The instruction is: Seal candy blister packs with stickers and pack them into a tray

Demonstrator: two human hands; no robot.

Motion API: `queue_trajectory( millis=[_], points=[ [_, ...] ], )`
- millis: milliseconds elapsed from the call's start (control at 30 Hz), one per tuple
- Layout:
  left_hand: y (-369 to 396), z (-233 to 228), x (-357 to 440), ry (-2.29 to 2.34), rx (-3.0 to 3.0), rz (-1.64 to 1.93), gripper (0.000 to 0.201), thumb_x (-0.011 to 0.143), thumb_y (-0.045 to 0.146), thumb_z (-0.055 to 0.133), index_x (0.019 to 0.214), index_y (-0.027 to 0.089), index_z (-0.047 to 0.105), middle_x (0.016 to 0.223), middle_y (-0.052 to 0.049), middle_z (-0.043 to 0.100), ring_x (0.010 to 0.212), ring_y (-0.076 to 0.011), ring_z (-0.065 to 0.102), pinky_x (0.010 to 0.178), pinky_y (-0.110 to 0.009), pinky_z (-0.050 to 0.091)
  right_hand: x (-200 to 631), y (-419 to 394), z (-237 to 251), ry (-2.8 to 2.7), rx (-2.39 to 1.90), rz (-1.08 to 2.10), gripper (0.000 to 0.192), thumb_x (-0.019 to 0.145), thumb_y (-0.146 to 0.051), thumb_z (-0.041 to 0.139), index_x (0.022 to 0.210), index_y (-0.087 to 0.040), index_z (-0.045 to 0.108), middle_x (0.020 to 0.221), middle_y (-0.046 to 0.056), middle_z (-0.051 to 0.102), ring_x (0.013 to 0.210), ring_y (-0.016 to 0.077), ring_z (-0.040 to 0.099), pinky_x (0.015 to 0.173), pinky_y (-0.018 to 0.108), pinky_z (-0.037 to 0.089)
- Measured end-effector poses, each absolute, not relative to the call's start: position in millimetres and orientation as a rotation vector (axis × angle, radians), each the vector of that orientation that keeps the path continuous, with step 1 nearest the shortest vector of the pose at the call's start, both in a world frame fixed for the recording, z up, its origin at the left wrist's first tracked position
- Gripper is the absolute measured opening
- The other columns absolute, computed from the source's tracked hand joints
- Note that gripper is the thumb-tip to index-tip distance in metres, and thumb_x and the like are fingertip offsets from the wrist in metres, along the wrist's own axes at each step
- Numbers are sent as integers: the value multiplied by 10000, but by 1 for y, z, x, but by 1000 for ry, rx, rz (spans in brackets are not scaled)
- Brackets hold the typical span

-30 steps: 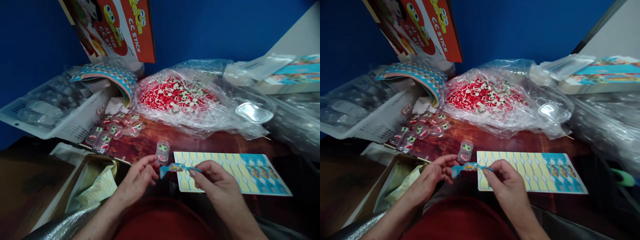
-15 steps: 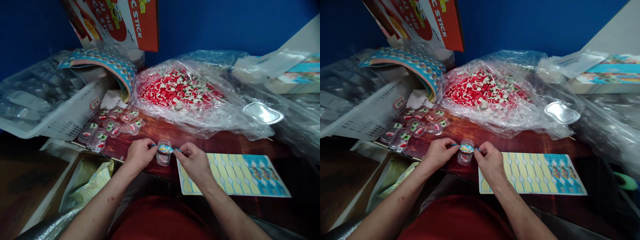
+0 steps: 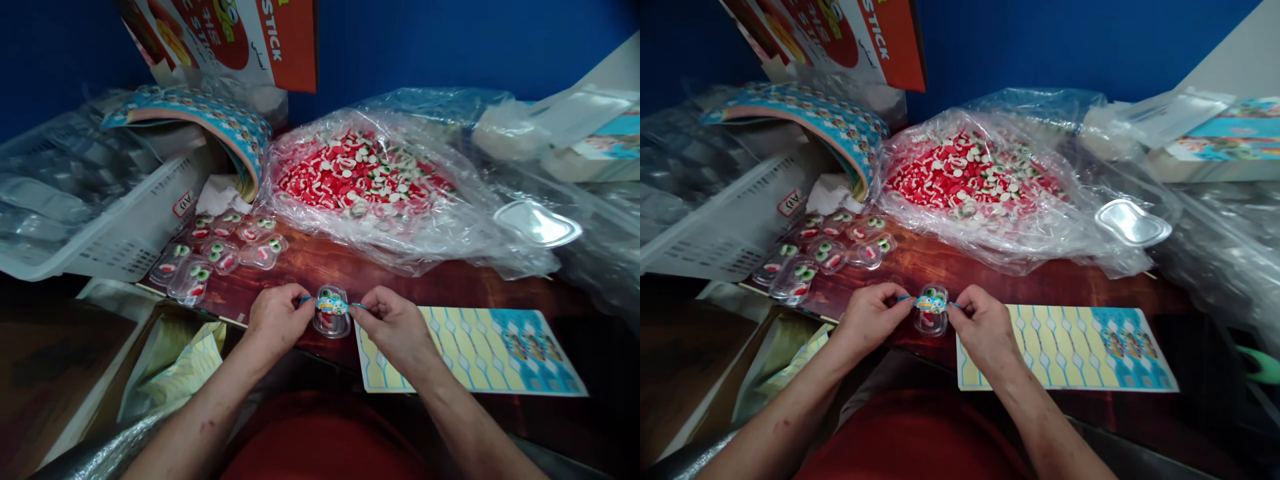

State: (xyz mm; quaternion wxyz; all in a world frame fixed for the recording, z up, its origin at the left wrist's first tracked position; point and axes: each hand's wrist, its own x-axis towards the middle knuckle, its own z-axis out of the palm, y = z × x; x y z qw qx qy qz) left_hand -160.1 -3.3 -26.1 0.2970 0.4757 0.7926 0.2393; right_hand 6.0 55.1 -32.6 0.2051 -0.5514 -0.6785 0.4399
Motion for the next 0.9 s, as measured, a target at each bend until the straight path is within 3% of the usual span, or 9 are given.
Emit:
queue_trajectory(
  millis=[500,733,900],
  points=[
    [-17,-24,-148,2128,1359,695,210,715,412,572,791,216,584,614,38,587,521,-110,490,501,-216,326,11,43,-42,-1839,-1555,1318,223,672,-354,559,570,-209,425,443,-61,416,414,88,367,406,209,273],
    [-40,-43,-139,2159,1502,985,153,761,231,546,617,180,539,600,17,569,573,-102,525,560,-209,388,7,36,-43,-2031,-1493,1116,206,711,-324,527,566,-204,444,462,-49,444,445,96,387,445,217,297],
    [-46,-52,-135,2058,1695,1121,134,767,149,513,641,183,543,779,-22,653,711,-122,598,659,-229,441,7,35,-40,-2106,-1487,1039,199,720,-312,519,569,-203,447,463,-53,433,436,93,372,447,216,287]
  ],
)
